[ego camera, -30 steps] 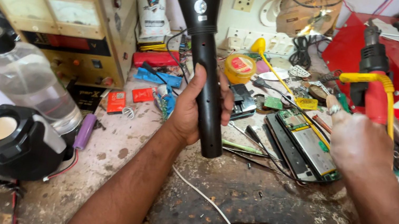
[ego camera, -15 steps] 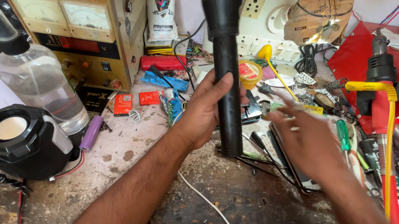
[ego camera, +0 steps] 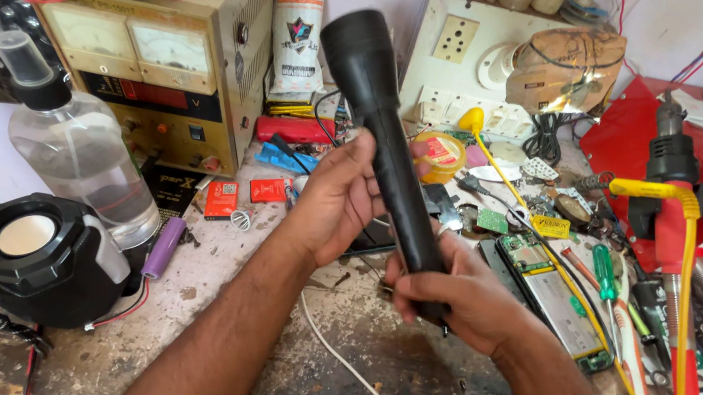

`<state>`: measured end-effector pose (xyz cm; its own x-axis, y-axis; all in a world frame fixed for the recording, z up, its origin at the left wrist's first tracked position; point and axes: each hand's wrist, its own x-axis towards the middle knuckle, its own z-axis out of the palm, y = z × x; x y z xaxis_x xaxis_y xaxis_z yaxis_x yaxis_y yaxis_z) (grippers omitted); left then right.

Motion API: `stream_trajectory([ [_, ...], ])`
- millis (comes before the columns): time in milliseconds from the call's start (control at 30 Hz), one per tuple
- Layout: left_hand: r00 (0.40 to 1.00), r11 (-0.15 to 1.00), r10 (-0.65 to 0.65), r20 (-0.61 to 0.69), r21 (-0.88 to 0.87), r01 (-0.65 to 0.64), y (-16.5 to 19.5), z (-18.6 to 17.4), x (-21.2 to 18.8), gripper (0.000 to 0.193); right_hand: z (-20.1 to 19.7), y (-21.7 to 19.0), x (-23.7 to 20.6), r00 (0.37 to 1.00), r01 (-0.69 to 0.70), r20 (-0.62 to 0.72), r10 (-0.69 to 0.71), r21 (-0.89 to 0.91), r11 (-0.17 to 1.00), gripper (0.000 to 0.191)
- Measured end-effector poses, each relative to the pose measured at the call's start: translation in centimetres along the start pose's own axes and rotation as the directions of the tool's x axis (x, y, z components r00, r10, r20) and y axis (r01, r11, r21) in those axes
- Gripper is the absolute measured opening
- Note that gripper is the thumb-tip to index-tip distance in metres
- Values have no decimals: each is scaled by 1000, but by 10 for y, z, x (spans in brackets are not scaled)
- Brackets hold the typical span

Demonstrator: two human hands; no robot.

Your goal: The person holds a black flashlight, plugs its power cable into a wall socket, and repeatedly turns the flashlight on and off to verify operation. They also use a small green tool to press a button on the flashlight body while checking the light output.

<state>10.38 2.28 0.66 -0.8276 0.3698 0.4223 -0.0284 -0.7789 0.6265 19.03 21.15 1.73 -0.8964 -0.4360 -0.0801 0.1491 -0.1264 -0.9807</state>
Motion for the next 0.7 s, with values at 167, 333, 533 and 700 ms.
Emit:
stream_trajectory([
  [167, 998, 996, 12, 64, -85, -7, -6, 12, -3, 41, 1, 2, -12, 989, -85, 137, 58, 200, 976, 46],
  [333, 999, 1000, 3, -33, -7, -4, -5, 19, -8, 30, 13, 4, -15, 998, -63, -14, 65, 88, 994, 45],
  [533, 986, 992, -65, -151, 96, 81, -7, 38, -7, 24, 20, 17, -9, 989, -75, -140, 41, -247, 966, 37],
  [700, 990, 987, -32, -134, 152, 53, -1, 52, -8, 26, 23, 20, -7, 989, -46, -148, 5, -275, 960, 31],
])
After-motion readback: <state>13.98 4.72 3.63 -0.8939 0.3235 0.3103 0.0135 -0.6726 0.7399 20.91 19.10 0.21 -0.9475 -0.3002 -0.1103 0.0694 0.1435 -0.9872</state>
